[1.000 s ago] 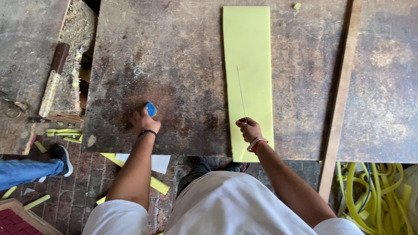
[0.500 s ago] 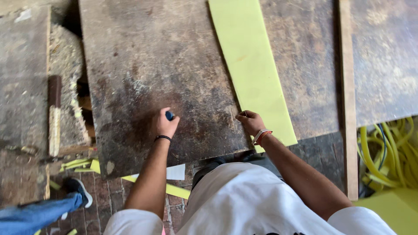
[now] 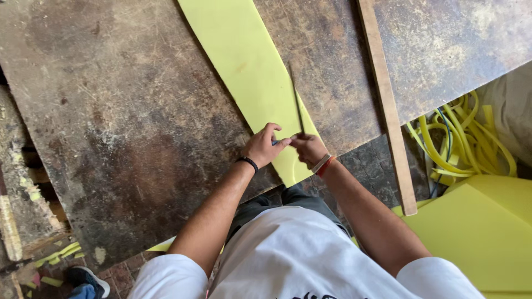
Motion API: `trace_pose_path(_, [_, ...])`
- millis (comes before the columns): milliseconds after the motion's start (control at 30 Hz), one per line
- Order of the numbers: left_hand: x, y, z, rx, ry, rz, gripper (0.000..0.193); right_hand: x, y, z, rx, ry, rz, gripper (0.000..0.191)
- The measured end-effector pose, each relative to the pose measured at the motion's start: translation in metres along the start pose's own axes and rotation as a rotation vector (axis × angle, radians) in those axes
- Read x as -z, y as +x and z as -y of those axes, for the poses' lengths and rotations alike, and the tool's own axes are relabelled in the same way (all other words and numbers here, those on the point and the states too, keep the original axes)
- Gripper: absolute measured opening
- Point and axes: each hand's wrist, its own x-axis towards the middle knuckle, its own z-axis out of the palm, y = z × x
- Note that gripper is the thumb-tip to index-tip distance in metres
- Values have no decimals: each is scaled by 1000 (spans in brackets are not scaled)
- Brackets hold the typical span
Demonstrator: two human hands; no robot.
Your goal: The person measures and cuts a large yellow foam sheet into smaller rectangular pieces using a tape measure, a wooden straightedge, and a long metal blade. They repeatedly measure, align the straightedge, and slice through the foam, discarding the cut strips to the floor.
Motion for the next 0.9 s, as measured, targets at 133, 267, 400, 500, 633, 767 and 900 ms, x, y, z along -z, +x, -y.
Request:
trace_pose_path(133, [-3, 11, 1, 258, 237, -93, 22, 31, 33, 23, 230, -290, -398, 25])
trace_pose_path(267, [-9, 6, 3, 318, 338, -213, 12, 43, 53, 37, 213, -443, -443, 22])
trace_pose_path(400, [-16, 0, -4, 415, 324, -249, 9, 39, 58, 32, 334, -560, -389, 43])
trace_pose_path(500, [-17, 1, -9, 475, 322, -204, 11, 35, 58, 26, 309, -576, -395, 55])
trace_pose_path(633, [-15, 4, -9, 512, 349, -144, 12, 39, 53, 11, 228, -394, -404, 41])
trace_pose_path(767, [-15, 4, -5, 447, 379, -180, 13, 54, 38, -12, 384, 95, -144, 14])
trace_pose_path(900, [-17, 4, -1, 417, 422, -161, 15, 70, 27, -29, 424, 116, 38, 16])
